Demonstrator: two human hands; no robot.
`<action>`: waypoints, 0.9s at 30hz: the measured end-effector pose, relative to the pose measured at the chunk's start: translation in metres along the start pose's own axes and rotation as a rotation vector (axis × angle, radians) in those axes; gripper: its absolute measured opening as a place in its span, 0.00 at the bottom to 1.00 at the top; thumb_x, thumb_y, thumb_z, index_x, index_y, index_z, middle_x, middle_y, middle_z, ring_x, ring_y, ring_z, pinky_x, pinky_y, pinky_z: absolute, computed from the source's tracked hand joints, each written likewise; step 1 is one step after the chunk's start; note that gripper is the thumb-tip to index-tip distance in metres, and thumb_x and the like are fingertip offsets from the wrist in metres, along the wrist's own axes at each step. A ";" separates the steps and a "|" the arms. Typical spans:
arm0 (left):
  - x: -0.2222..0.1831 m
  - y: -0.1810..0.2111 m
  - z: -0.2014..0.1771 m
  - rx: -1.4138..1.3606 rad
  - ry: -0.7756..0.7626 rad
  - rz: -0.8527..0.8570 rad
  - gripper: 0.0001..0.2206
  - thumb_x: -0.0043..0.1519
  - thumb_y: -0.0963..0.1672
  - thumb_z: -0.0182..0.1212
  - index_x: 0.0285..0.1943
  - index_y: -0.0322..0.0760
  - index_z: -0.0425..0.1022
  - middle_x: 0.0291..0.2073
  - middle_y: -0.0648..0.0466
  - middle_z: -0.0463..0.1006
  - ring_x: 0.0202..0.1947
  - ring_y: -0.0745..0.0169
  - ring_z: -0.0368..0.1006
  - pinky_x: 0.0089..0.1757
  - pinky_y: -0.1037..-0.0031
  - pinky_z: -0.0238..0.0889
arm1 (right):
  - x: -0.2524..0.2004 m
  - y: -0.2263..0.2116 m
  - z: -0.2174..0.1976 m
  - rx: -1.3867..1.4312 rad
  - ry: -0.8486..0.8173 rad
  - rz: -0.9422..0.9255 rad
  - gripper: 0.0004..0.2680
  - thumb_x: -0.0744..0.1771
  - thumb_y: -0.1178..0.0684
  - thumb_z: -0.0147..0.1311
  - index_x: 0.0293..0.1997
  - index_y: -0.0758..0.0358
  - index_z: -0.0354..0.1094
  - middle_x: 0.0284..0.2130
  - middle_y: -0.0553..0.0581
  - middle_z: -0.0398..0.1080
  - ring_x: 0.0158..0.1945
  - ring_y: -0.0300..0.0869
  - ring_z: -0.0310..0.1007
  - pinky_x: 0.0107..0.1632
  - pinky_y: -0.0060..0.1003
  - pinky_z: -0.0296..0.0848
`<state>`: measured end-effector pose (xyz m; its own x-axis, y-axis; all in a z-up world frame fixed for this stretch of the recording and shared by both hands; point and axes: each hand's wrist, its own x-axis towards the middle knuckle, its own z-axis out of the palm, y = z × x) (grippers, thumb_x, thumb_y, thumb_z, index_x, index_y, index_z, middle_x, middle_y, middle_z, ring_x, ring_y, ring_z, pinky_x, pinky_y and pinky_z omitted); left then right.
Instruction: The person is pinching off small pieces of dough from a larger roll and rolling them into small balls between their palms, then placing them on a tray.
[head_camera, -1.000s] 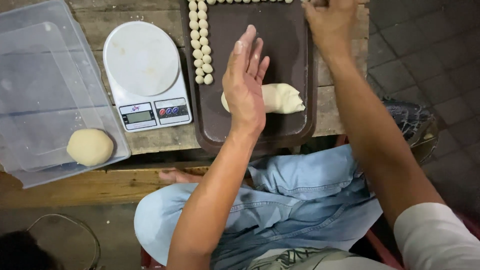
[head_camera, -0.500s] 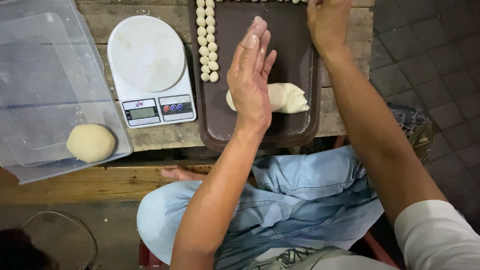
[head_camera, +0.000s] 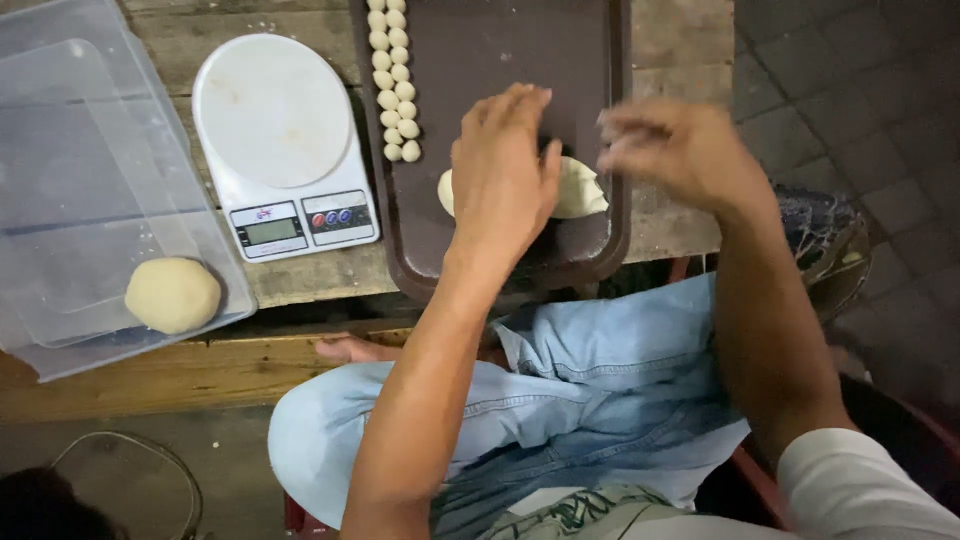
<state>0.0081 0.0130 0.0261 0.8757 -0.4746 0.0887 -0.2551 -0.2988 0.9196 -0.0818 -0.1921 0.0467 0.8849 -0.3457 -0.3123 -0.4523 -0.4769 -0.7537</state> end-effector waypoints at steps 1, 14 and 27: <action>-0.007 -0.008 0.009 0.253 -0.054 0.075 0.22 0.55 0.40 0.63 0.59 0.31 0.71 0.59 0.42 0.73 0.59 0.34 0.68 0.55 0.54 0.64 | -0.007 0.006 0.002 -0.096 -0.090 -0.069 0.19 0.63 0.58 0.66 0.59 0.71 0.72 0.39 0.59 0.76 0.38 0.40 0.74 0.39 0.31 0.73; -0.027 -0.022 0.056 0.658 -0.690 -0.026 0.37 0.58 0.38 0.64 0.79 0.27 0.52 0.78 0.36 0.45 0.79 0.37 0.29 0.70 0.44 0.22 | -0.007 0.022 0.014 -0.307 -0.261 -0.268 0.18 0.61 0.60 0.71 0.55 0.72 0.74 0.39 0.65 0.72 0.41 0.49 0.78 0.38 0.34 0.81; -0.038 -0.023 0.075 0.754 -0.547 0.004 0.34 0.65 0.40 0.60 0.81 0.36 0.50 0.79 0.38 0.45 0.79 0.36 0.27 0.70 0.43 0.19 | -0.008 0.022 0.017 -0.103 -0.158 -0.138 0.10 0.64 0.60 0.71 0.45 0.74 0.77 0.30 0.68 0.74 0.33 0.47 0.77 0.34 0.34 0.78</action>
<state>-0.0499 -0.0240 -0.0268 0.6083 -0.7437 -0.2773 -0.6247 -0.6641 0.4107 -0.0968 -0.1865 0.0228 0.9418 -0.1448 -0.3033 -0.3279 -0.5935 -0.7350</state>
